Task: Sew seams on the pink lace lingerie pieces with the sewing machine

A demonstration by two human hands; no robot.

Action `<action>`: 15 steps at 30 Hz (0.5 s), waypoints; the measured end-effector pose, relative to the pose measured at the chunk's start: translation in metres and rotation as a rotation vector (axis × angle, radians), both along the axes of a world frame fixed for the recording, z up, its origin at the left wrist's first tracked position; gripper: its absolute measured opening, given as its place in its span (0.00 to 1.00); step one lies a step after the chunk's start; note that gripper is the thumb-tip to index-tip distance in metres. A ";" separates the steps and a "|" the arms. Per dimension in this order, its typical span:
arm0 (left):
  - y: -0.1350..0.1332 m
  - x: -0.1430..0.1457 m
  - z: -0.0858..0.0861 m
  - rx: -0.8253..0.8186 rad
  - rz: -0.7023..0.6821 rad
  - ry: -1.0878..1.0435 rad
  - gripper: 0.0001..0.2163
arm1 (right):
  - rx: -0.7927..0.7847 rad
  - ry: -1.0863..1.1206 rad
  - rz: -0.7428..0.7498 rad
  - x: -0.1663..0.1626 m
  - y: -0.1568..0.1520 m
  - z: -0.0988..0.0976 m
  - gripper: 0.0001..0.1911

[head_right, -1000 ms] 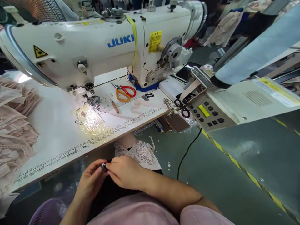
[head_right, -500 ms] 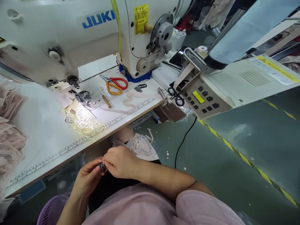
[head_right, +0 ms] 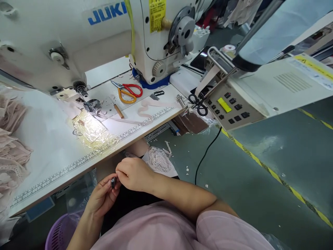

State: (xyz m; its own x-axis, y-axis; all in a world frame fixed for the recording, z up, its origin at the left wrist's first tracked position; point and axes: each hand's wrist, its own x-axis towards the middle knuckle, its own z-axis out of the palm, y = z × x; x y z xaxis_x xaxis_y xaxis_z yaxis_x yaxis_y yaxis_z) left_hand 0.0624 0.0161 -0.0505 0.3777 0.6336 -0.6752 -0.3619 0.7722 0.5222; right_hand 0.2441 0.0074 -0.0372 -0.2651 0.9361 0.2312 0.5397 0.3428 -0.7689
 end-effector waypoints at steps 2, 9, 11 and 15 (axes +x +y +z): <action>0.001 -0.001 -0.001 -0.024 0.047 0.001 0.19 | -0.005 0.024 0.014 0.002 -0.004 -0.001 0.09; 0.002 -0.002 -0.002 0.006 0.043 -0.122 0.14 | -0.048 0.021 0.083 0.001 -0.011 -0.001 0.10; 0.001 -0.003 -0.002 0.036 -0.002 -0.158 0.13 | -0.088 0.023 0.092 0.000 -0.010 -0.003 0.11; -0.001 -0.006 -0.006 0.088 -0.090 -0.187 0.12 | -0.221 0.066 0.101 -0.002 -0.006 -0.006 0.10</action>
